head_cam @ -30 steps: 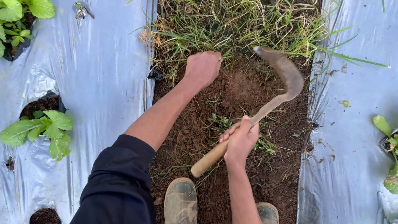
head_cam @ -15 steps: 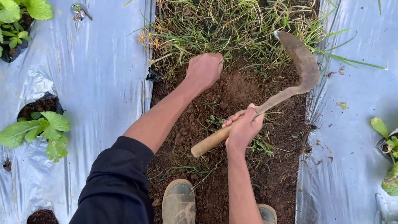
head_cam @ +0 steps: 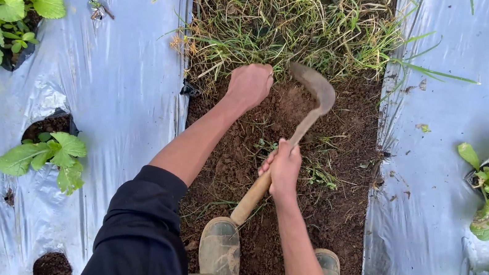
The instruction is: The person uses a hand hoe to loosen soil and remove weeds from a garden bed covered with plastic mulch. They repeatedly strike the ground with the tool and pull out grass and small plants by hand, clearing the area between rows of young leafy vegetables.
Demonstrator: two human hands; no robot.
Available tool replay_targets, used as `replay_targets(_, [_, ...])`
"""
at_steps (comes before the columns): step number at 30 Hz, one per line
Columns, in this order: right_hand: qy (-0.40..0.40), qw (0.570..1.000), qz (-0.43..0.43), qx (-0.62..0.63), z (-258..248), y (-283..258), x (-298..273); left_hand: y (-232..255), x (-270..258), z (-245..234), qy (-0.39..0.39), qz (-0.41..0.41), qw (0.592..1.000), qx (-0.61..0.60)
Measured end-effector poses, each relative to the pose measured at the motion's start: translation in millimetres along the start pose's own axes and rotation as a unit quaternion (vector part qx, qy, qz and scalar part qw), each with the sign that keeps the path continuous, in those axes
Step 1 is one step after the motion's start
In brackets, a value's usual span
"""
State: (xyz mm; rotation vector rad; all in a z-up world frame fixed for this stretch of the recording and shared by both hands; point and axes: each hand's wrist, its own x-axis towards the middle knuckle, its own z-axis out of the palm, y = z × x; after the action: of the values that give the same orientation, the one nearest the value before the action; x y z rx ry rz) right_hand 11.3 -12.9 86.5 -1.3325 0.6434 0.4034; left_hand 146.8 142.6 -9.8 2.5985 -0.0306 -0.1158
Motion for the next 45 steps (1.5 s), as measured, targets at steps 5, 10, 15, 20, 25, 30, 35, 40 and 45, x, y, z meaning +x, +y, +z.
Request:
replay_targets(5, [0.044, 0.999, -0.021, -0.002, -12.4, -32.3, -23.5, -0.6, -3.6, -6.6, -0.009, 0.022, 1.0, 0.0])
replay_targets(10, [0.033, 0.996, -0.087, -0.008, -10.1, -32.9, 2.0, -4.8, -6.4, 7.1, -0.012, 0.024, 0.999, -0.017])
replay_targets(15, [-0.027, 0.996, 0.017, -0.079, -25.8, -43.0, -23.8, 7.1, -17.5, -6.3, -0.03, 0.032, 0.999, -0.003])
replay_targets(20, [-0.034, 0.993, 0.0, -0.109, -50.8, -57.9, 6.8, 10.6, -31.0, 1.5, -0.05, 0.029, 0.998, 0.001])
replay_targets(25, [-0.068, 0.986, -0.04, -0.149, -73.0, -85.9, 48.7, 1.1, -38.2, 4.0, -0.048, 0.016, 0.999, -0.011])
replay_targets(30, [-0.114, 0.976, 0.032, -0.181, -102.1, -77.1, 76.6, 1.2, -40.6, -3.6, -0.098, -0.019, 0.994, -0.042])
replay_targets(35, [-0.102, 0.968, 0.005, -0.228, -100.1, -76.0, 87.1, 24.9, -50.0, -30.2, -0.128, -0.012, 0.989, -0.073])
replay_targets(40, [-0.115, 0.97, 0.079, -0.197, -107.5, -71.8, 71.4, 18.3, -45.3, -19.7, -0.115, -0.024, 0.991, -0.067])
replay_targets(45, [-0.105, 0.97, 0.063, -0.211, -100.4, -75.8, 59.5, 22.3, -52.6, -19.3, -0.171, -0.049, 0.98, -0.084])
